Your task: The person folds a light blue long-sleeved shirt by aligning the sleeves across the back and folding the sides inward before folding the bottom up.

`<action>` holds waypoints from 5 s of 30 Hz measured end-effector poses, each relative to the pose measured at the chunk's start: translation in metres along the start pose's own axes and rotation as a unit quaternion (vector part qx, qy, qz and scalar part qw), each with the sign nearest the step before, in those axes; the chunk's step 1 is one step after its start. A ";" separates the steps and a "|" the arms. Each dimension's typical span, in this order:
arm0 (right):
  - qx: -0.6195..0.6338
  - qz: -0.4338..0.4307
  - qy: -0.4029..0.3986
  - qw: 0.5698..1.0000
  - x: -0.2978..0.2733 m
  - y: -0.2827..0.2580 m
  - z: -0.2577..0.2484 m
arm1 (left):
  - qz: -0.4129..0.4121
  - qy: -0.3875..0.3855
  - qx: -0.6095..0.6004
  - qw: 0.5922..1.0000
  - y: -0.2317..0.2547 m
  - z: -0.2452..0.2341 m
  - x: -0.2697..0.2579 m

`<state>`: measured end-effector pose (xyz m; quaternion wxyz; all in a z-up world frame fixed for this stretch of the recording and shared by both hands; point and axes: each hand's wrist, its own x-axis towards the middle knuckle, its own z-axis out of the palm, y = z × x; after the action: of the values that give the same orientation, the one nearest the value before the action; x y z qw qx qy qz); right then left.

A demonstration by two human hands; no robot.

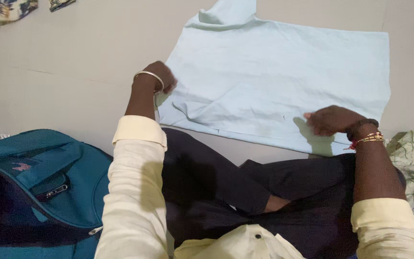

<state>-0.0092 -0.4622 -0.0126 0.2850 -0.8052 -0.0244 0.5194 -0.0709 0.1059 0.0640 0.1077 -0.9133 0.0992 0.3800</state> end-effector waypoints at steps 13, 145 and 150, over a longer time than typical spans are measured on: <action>-0.035 0.079 0.122 0.989 -0.029 -0.032 -0.006 | -0.226 -0.044 -0.605 0.763 0.028 -0.035 -0.040; 0.029 0.077 0.444 0.892 -0.004 0.113 -0.115 | -0.134 0.284 -0.683 0.660 -0.019 0.021 0.012; -0.117 0.069 0.455 0.880 0.035 0.140 -0.125 | -0.161 0.331 -0.681 0.634 -0.019 0.023 0.029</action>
<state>0.0768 -0.6213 -0.0717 0.1316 -0.9801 0.1031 0.1072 -0.0617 0.1277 0.0298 -0.5250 -0.7937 -0.3072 -0.0115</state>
